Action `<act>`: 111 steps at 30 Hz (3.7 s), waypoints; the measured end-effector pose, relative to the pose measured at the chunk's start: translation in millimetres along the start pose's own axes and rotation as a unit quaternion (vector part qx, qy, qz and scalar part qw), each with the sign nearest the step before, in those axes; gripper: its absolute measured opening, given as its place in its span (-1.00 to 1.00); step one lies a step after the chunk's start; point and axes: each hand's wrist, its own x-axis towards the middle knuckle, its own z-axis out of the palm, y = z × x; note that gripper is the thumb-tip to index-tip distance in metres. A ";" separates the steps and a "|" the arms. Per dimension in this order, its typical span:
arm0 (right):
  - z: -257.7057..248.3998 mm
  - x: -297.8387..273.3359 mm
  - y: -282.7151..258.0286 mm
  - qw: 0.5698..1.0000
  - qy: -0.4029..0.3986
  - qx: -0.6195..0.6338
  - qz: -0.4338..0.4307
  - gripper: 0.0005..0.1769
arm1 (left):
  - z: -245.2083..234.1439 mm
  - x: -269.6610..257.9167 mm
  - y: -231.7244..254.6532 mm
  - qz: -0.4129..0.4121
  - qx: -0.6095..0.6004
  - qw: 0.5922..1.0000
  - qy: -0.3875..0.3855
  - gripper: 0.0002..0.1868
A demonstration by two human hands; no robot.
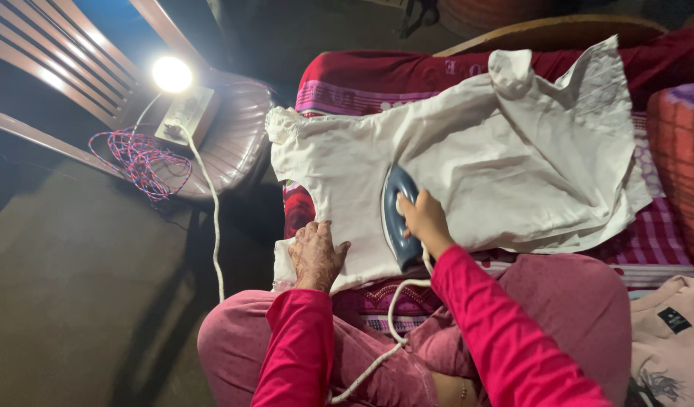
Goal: The person irons a light-colored t-shirt laid on a patterned cloth, then folds it and sets it aside. They then unfold a white garment, smooth it out, and begin ironing it.
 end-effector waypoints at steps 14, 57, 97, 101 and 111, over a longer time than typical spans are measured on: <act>9.1 160.7 -70.3 0.997 0.056 -0.039 -0.037 -0.39 | 7.2 12.3 0.6 0.029 -0.055 0.997 0.037 -0.34; -12.5 88.0 23.4 0.987 0.069 0.147 0.005 -0.46 | 1.7 9.6 0.7 0.000 -0.019 0.999 -0.028 -0.36; -32.9 -37.5 46.6 0.995 -0.058 -0.084 0.011 -0.41 | 6.8 0.7 -4.7 -0.012 0.017 0.999 -0.034 -0.33; -31.7 -35.9 42.2 0.995 -0.056 -0.078 -0.006 -0.40 | 5.3 1.1 -1.4 -0.005 0.008 0.999 -0.038 -0.33; -11.9 32.0 -8.3 0.997 -0.007 -0.071 -0.031 -0.34 | 7.1 9.1 5.2 0.003 -0.016 0.999 -0.041 -0.35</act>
